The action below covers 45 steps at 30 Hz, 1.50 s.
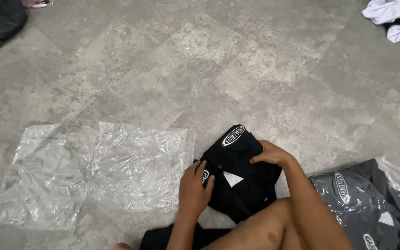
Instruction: Folding black shirts and inserting them into clear plastic bags for packaging.
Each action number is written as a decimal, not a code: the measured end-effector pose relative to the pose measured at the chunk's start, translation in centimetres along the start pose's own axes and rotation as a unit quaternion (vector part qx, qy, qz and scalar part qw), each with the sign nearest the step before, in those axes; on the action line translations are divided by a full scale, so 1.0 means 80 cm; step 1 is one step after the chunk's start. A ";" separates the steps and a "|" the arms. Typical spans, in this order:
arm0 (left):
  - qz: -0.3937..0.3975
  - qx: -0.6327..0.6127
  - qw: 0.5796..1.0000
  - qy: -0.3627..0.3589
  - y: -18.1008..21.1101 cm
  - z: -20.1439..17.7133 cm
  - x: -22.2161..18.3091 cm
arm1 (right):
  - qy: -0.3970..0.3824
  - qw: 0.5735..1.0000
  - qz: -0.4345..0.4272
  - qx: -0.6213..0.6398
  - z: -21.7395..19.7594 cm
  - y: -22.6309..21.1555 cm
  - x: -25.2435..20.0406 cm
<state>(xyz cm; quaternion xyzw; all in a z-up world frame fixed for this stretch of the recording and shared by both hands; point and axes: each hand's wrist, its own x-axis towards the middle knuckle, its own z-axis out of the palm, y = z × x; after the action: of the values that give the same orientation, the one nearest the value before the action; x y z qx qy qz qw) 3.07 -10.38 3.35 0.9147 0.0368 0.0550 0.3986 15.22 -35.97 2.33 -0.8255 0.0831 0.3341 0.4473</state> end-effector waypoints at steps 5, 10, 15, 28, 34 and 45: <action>-0.014 0.042 0.994 -0.098 -0.018 0.020 -0.005 | -0.143 0.983 -0.078 0.088 -0.022 0.029 -0.006; -0.133 -0.144 0.971 -0.136 0.019 -0.037 0.014 | -0.140 0.970 -0.127 0.153 -0.048 0.079 -0.013; -0.239 -0.234 0.919 -0.209 0.035 -0.040 0.014 | -0.061 0.987 -0.103 0.110 -0.018 0.031 -0.043; -0.436 -0.442 0.774 -0.125 0.044 -0.029 -0.003 | 0.286 0.747 -0.345 -0.491 0.151 -0.019 -0.107; -0.389 -0.528 0.736 -0.171 0.008 0.006 -0.013 | 0.209 0.818 -0.293 -0.449 0.150 0.010 -0.078; -0.233 0.248 0.923 -0.177 -0.048 -0.025 -0.012 | 0.172 0.965 -0.177 -0.086 0.082 -0.057 -0.098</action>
<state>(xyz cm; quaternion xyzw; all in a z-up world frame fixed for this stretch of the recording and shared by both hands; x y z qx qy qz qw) 1.73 -6.41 1.86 0.9447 0.1903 -0.2134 0.1606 8.07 -29.35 7.90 -0.9072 -0.0173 0.1087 0.4060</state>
